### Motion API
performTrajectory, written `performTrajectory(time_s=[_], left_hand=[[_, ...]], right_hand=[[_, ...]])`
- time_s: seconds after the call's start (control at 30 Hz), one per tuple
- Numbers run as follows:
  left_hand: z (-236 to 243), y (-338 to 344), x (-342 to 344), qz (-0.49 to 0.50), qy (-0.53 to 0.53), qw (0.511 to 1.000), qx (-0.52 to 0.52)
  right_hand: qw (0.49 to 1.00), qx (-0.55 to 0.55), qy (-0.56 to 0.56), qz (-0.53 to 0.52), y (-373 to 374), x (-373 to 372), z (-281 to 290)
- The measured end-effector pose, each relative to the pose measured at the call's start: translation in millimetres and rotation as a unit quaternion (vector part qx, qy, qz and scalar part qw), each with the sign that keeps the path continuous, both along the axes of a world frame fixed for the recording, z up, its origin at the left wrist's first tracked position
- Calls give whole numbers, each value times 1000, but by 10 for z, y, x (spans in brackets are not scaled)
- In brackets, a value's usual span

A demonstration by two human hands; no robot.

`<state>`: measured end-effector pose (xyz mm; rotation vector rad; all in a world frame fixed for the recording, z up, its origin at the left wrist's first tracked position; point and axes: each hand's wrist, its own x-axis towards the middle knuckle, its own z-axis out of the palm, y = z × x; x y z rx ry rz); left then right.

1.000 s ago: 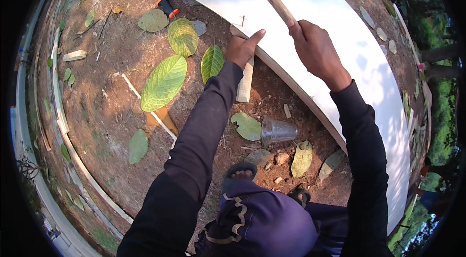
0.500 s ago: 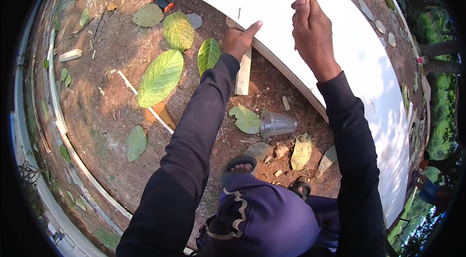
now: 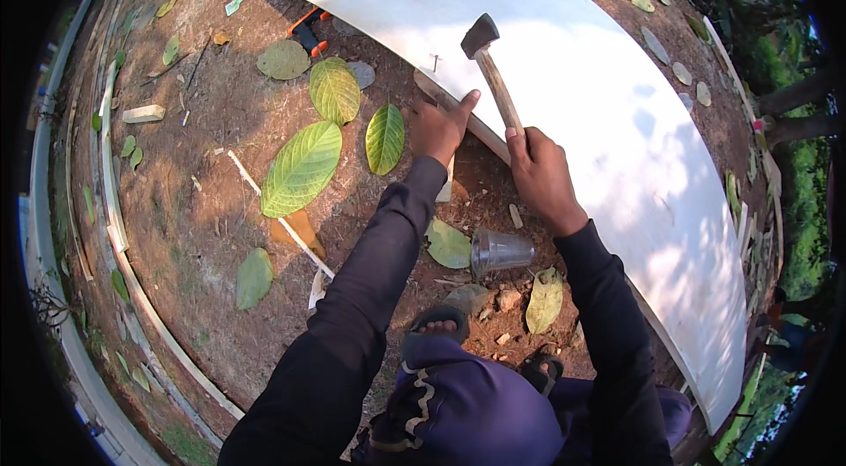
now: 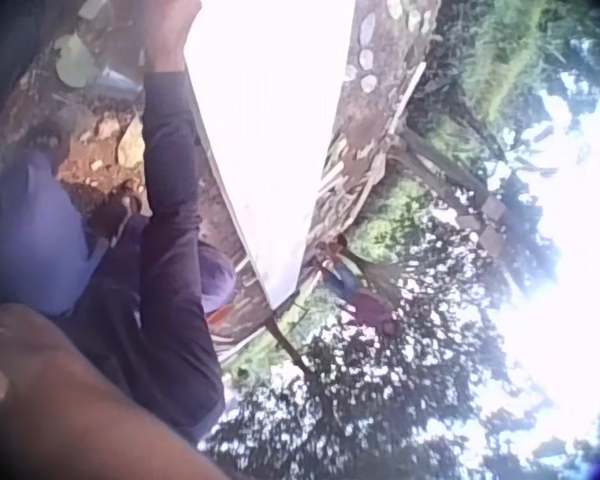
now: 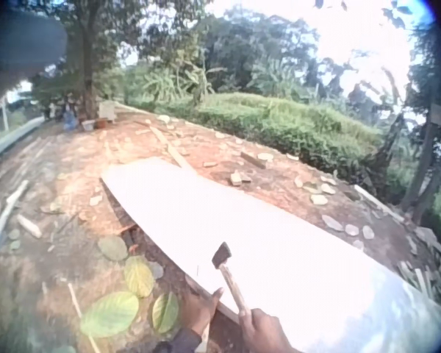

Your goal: The person hammers nails into a curved white board resting on wooden supports outdoors. They repeatedly pick up nails, position them, and strike with a hammer, moving along the board's edge.

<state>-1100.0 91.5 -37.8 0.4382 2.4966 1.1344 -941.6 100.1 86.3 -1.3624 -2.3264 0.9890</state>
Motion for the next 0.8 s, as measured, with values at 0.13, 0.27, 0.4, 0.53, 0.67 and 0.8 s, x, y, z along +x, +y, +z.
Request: performTrajectory(time_s=[0.13,0.27,0.4,0.53,0.67,0.8], left_hand=[[201,-182,244,-172,-113,979,5],[207,-187,500,-209,-258,943,25],[-3,-145,675,-279,-32,955,90],[-253,-39,647,-204,-125,967,84],[-280,1,649,-182,-162,969,48],[-163,-20,740,-300,-32,945,125]], right_hand=[[999,35,27,28,127,-14,-16],[995,40,62,67,201,-197,81],[990,88,15,112,325,-200,-238],[994,65,-1,82,303,-368,333],[962,168,217,12,398,-588,546],[996,75,-21,40,445,-368,-23]])
